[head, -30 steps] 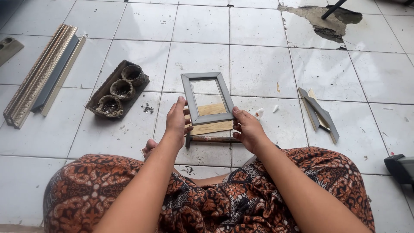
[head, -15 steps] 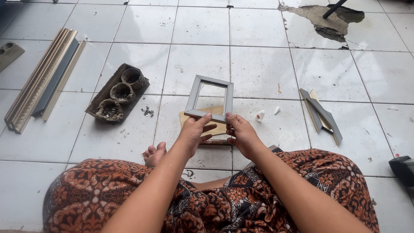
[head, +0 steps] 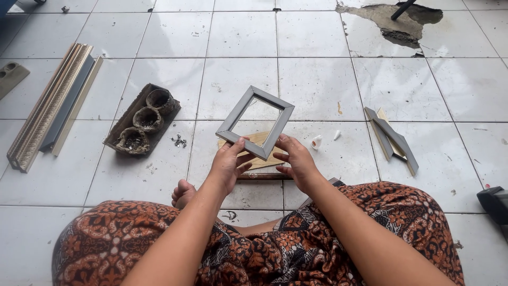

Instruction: Assembling a picture frame by aligning corners, hammering nails, and trimming molding pieces.

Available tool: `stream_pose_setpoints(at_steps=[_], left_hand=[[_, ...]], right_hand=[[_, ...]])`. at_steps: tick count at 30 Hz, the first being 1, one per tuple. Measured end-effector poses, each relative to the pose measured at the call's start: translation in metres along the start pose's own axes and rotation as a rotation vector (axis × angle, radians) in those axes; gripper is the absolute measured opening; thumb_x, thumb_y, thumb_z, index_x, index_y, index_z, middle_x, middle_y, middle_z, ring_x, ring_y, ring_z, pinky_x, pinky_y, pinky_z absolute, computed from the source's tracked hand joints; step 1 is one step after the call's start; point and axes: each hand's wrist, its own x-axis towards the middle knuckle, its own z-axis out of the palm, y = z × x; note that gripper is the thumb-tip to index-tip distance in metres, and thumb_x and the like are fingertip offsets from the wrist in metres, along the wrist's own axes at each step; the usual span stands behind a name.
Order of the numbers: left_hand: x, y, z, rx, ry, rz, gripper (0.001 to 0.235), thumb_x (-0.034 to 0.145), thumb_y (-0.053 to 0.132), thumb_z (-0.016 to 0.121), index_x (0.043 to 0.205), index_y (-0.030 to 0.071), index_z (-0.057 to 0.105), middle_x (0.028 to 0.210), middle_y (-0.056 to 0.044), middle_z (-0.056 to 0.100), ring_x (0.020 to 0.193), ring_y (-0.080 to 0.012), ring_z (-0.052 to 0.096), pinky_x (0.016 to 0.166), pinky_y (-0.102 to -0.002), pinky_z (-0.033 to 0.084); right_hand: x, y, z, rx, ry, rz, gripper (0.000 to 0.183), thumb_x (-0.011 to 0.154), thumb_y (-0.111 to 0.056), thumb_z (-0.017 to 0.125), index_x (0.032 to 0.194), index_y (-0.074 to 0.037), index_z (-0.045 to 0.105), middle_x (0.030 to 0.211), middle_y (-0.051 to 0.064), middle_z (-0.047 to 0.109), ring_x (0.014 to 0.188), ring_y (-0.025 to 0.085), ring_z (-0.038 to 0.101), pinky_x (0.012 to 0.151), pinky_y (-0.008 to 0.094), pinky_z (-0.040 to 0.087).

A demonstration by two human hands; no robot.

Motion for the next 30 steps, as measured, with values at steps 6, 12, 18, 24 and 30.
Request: stream_pose_setpoints(at_steps=[6,12,18,24,30], left_hand=[[0.012,-0.012,-0.006,0.064,-0.029,-0.026,0.032,0.085,0.03,0.054,0.114,0.017,0.055,0.106,-0.006,0.056,0.096,-0.0281,0.058,0.085,-0.038,0.043],[0.014,-0.009,-0.01,0.057,-0.024,-0.028,0.03,0.085,0.032,0.053,0.112,0.019,0.055,0.106,-0.004,0.059,0.095,-0.0254,0.058,0.083,-0.037,0.042],[0.016,-0.009,-0.009,0.028,-0.031,-0.012,0.027,0.086,0.03,0.051,0.11,0.019,0.056,0.104,-0.003,0.06,0.094,-0.0247,0.058,0.083,-0.037,0.041],[0.019,-0.01,-0.009,0.028,-0.045,0.005,0.026,0.085,0.031,0.052,0.109,0.019,0.057,0.101,-0.003,0.06,0.092,-0.0241,0.058,0.082,-0.038,0.042],[0.03,-0.018,-0.014,-0.018,0.014,0.038,0.039,0.079,0.025,0.065,0.114,0.013,0.052,0.099,-0.007,0.059,0.091,-0.026,0.061,0.083,-0.038,0.043]], right_hand=[[0.024,0.027,-0.012,-0.019,-0.068,0.052,0.039,0.081,-0.041,0.059,0.112,-0.018,0.054,0.1,-0.001,0.06,0.093,0.016,0.053,0.079,0.033,0.04],[0.028,0.033,-0.015,-0.1,-0.144,0.093,0.043,0.083,-0.052,0.052,0.101,-0.014,0.061,0.089,0.005,0.065,0.089,0.022,0.059,0.079,0.038,0.039],[0.014,0.016,-0.005,-0.087,-0.073,0.081,0.051,0.086,-0.053,0.042,0.115,-0.012,0.052,0.104,0.008,0.056,0.095,0.023,0.051,0.081,0.038,0.039],[0.02,0.017,-0.01,-0.046,-0.027,-0.001,0.032,0.083,-0.046,0.055,0.099,-0.019,0.057,0.093,0.0,0.057,0.087,0.017,0.051,0.074,0.033,0.04],[0.025,0.023,-0.009,0.032,0.013,-0.069,0.024,0.084,-0.042,0.057,0.092,-0.019,0.058,0.083,-0.004,0.058,0.076,0.01,0.048,0.066,0.025,0.04]])
